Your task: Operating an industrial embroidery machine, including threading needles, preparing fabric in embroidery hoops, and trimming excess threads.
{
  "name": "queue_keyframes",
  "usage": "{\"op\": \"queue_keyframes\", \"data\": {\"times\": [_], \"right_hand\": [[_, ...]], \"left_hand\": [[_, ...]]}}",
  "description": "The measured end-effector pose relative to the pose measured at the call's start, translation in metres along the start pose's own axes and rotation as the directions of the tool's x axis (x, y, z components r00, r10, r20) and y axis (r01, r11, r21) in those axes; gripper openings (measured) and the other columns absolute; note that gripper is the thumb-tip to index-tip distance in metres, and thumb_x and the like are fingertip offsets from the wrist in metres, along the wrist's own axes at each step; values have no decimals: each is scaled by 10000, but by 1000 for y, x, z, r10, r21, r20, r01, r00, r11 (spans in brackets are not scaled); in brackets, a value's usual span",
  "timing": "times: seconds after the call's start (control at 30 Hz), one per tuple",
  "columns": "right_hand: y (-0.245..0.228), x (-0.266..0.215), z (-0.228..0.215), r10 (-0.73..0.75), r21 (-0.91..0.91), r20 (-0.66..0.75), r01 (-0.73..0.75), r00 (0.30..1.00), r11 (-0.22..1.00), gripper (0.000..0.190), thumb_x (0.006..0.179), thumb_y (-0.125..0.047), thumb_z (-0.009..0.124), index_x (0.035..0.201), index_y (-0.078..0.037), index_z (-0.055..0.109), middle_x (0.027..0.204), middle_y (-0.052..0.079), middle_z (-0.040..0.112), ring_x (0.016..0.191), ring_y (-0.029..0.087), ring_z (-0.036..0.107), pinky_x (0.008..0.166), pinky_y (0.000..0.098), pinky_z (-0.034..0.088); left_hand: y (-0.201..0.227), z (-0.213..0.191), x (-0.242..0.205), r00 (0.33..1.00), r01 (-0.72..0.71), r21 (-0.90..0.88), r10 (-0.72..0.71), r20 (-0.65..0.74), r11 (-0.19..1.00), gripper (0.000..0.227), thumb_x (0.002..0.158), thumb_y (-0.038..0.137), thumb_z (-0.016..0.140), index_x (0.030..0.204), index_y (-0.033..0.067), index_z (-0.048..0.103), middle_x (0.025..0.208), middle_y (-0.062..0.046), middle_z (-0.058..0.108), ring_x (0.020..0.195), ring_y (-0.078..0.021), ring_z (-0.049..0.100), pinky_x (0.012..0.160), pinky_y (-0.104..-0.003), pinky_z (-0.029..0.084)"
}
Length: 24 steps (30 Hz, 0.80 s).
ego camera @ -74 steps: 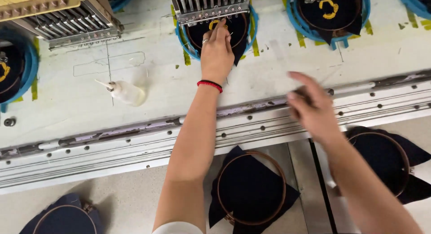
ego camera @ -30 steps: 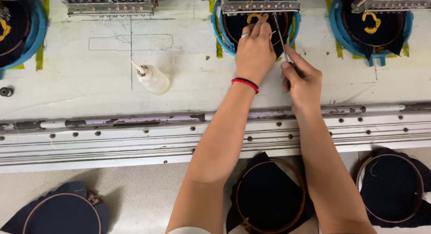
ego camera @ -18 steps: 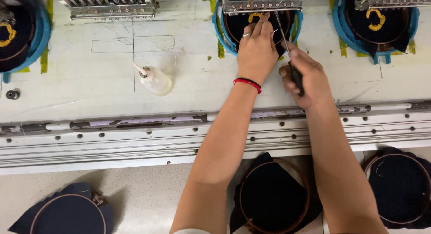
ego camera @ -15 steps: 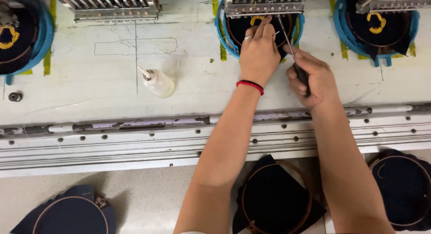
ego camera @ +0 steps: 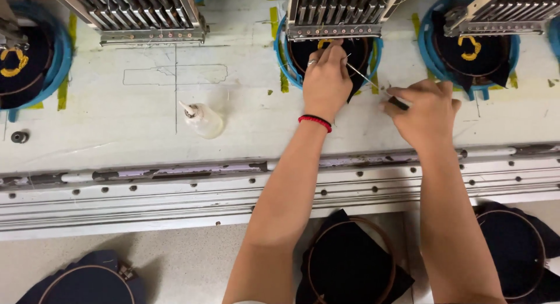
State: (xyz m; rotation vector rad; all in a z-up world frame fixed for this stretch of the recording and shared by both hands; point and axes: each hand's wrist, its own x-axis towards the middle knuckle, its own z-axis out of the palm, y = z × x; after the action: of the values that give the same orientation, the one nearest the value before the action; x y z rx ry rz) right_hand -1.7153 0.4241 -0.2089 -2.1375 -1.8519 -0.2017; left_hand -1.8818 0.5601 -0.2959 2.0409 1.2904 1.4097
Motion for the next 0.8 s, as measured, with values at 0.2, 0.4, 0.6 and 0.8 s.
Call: {"op": "queue_keyframes", "data": {"times": [0.2,0.4,0.6,0.8], "right_hand": [[-35,50,8,-164,513,-23,153,986,845,253,1112,-93,703,1348,-110,793,1215,128,750,1192,289,629,995,430,489],[-40,72,58,-163,631,19,114,987,767,490,1071,-37,632,1556,-104,616,1350,138,668,1248,346,516,1116,462,434],[-43,75,56,-125,574,184,-4,975,819,589,1063,-147,595,1644,-198,511,1422,107,564,1244,352,411,1133,501,362],[-34,75,70,-89,539,181,-23,980,842,590,1051,-174,651,1616,-321,560,1386,61,568,1277,358,441,1070,595,394]], "left_hand": [[21,-25,10,994,106,-135,-105,18,985,102,955,42,563,969,142,577,1098,-12,735,1034,-404,645,848,-473,536],[32,-37,17,948,313,-182,-296,114,932,80,908,149,576,930,201,632,917,16,755,1139,-290,626,821,-486,570],[33,-39,17,948,311,-160,-295,120,937,81,910,153,581,925,212,634,908,36,737,1129,-272,628,817,-466,578],[21,-30,13,966,244,-108,-231,113,964,33,930,195,628,953,211,644,954,-31,771,1188,-315,654,955,-484,584]]}}
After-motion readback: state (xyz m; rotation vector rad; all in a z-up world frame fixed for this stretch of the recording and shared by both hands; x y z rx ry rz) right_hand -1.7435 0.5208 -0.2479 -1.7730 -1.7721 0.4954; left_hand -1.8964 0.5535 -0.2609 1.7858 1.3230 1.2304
